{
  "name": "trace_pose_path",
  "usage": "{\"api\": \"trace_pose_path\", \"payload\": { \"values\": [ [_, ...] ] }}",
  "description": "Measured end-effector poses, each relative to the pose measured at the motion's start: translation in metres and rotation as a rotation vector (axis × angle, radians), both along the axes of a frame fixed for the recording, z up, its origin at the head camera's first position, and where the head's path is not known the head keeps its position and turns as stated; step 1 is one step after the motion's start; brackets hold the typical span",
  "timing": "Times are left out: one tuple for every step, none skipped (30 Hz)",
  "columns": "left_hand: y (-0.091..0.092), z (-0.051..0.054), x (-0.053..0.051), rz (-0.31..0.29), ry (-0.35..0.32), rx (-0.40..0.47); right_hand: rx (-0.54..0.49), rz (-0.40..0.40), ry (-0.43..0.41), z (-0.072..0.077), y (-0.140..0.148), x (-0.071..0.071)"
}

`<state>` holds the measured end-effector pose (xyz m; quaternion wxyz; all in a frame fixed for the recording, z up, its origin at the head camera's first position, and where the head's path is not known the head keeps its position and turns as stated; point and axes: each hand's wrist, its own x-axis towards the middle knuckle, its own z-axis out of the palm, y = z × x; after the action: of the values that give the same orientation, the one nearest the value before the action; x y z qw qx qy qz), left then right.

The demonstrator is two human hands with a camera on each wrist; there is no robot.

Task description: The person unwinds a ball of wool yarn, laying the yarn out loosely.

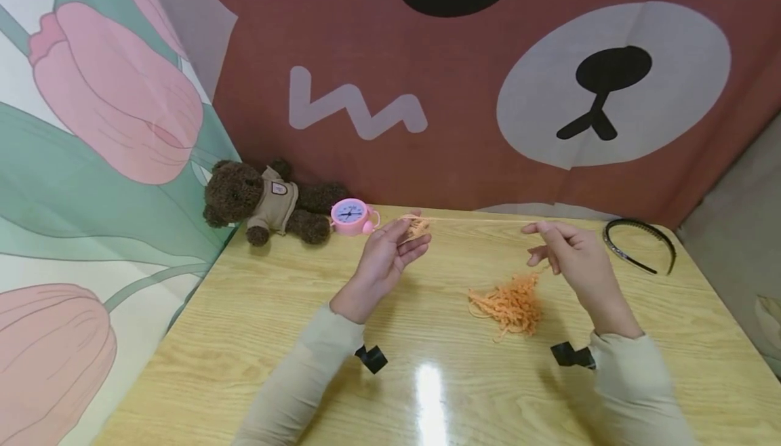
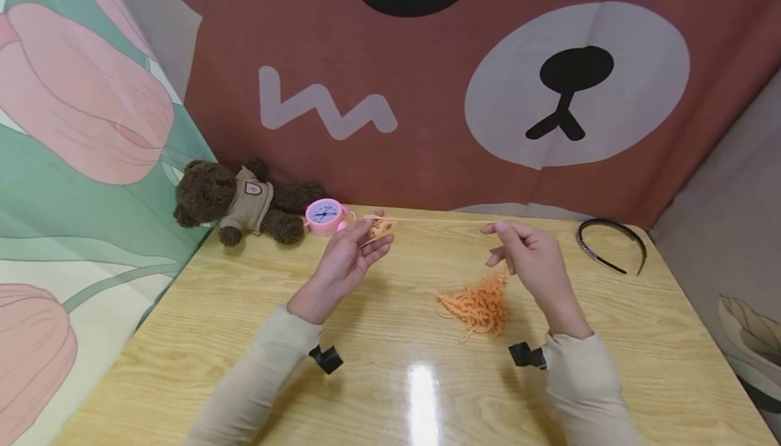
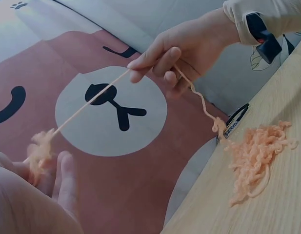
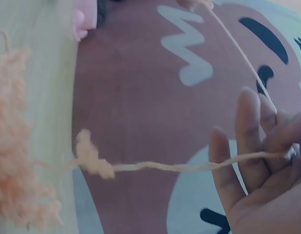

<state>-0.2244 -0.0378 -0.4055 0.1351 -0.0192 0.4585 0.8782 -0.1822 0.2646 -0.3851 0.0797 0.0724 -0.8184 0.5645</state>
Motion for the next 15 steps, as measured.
{"api": "trace_pose_path", "payload": {
  "values": [
    [0.000,0.000,0.000,-0.002,0.000,0.003,-0.048,-0.023,0.001,0.001,0.004,0.000],
    [0.000,0.000,0.000,-0.005,-0.002,0.008,-0.093,-0.038,0.009,0.002,0.007,0.000],
    [0.000,-0.001,0.000,-0.006,0.001,0.011,-0.146,-0.050,0.022,0.003,0.011,0.000],
    [0.000,-0.001,0.000,-0.007,0.004,0.016,-0.199,-0.065,0.036,0.004,0.014,0.000],
    [0.000,-0.001,0.000,-0.009,0.007,0.021,-0.249,-0.076,0.051,0.004,0.017,0.000],
    [-0.001,-0.001,0.000,-0.011,0.009,0.026,-0.294,-0.087,0.063,0.005,0.020,-0.001],
    [-0.001,-0.001,0.000,-0.012,0.012,0.030,-0.338,-0.095,0.073,0.005,0.023,-0.001],
    [-0.001,-0.001,0.000,-0.015,0.016,0.032,-0.370,-0.113,0.084,0.005,0.026,-0.001],
    [-0.001,-0.001,0.000,-0.018,0.021,0.032,-0.401,-0.133,0.090,0.005,0.029,-0.001],
    [-0.001,-0.001,0.000,-0.022,0.022,0.035,-0.427,-0.157,0.095,0.006,0.032,-0.001],
    [-0.001,-0.001,0.000,-0.024,0.022,0.038,-0.454,-0.182,0.097,0.006,0.035,-0.001],
    [-0.001,-0.001,0.000,-0.021,0.023,0.042,-0.480,-0.208,0.101,0.006,0.038,-0.002],
    [-0.001,-0.001,-0.001,-0.017,0.021,0.048,-0.504,-0.234,0.107,0.007,0.040,-0.002],
    [-0.002,-0.001,-0.001,-0.013,0.019,0.052,-0.518,-0.261,0.112,0.007,0.043,-0.002],
    [-0.002,-0.001,-0.001,-0.006,0.015,0.057,-0.526,-0.282,0.111,0.007,0.045,-0.003]
  ]
}}
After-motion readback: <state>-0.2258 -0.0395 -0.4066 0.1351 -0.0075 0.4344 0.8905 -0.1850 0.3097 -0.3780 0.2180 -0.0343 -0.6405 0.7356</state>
